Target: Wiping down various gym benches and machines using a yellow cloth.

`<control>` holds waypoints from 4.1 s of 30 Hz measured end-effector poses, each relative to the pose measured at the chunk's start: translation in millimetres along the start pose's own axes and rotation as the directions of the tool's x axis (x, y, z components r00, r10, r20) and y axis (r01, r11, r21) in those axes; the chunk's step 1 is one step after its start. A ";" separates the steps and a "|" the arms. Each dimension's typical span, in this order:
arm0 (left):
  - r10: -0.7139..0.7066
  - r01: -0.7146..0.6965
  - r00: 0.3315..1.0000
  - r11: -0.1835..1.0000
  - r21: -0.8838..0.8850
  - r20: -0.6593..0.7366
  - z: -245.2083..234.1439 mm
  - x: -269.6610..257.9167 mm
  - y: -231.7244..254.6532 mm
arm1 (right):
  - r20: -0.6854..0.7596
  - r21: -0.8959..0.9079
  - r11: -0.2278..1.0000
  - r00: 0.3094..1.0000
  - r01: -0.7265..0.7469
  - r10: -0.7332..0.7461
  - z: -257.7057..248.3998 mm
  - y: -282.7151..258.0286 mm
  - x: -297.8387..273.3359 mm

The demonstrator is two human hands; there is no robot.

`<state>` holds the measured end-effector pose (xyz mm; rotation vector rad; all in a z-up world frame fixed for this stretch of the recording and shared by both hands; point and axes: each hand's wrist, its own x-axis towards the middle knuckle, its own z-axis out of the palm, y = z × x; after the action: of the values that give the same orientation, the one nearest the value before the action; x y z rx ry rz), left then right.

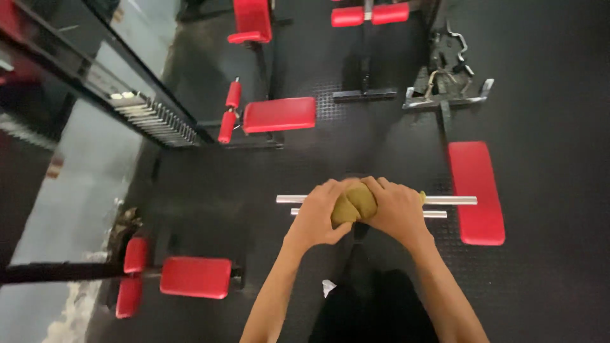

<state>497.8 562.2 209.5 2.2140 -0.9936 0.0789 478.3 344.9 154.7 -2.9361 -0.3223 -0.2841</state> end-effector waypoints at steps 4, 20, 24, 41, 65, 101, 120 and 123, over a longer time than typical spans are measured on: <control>0.008 -0.001 0.999 0.981 0.195 -0.035 37.0 -13.9 -32.5 | -0.080 -0.069 0.997 0.996 -0.037 0.031 4.1 -4.4 -4.2; 0.168 -0.021 0.926 0.916 0.401 -0.337 68.5 -25.7 -34.6 | -0.592 -0.242 0.969 0.783 0.052 -0.190 33.5 -3.8 -18.7; 0.120 -0.099 0.989 0.970 0.221 -0.082 44.3 -38.5 -26.7 | -0.563 -0.237 0.945 0.762 0.224 -0.321 17.1 -12.7 -40.4; -0.221 0.414 0.883 0.782 0.466 -0.413 84.3 7.0 -100.8 | 0.017 -0.069 0.997 0.999 -0.029 0.031 -7.6 29.3 -101.0; 0.027 0.339 0.823 0.778 0.529 -0.567 78.8 -3.1 -79.4 | -0.644 -0.054 0.997 0.765 -0.047 0.001 33.6 17.0 -49.7; -0.228 0.338 0.939 0.744 0.576 -0.257 48.7 -30.7 -84.7 | 0.196 -0.150 0.988 0.981 0.021 0.009 68.4 -79.2 65.8; 0.253 0.118 0.771 0.846 0.521 -0.585 118.9 -103.5 -87.7 | -0.654 -0.175 0.960 0.703 0.217 -0.278 66.2 -135.0 -35.4; 0.205 0.070 0.844 0.874 0.481 -0.496 145.8 -135.8 -81.4 | -0.562 0.037 0.969 0.807 0.244 -0.182 54.2 -145.3 -80.1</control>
<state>425.8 595.5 9.3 2.3734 -0.7825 1.0329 377.3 479.3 107.6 -2.5509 -0.5533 -1.0879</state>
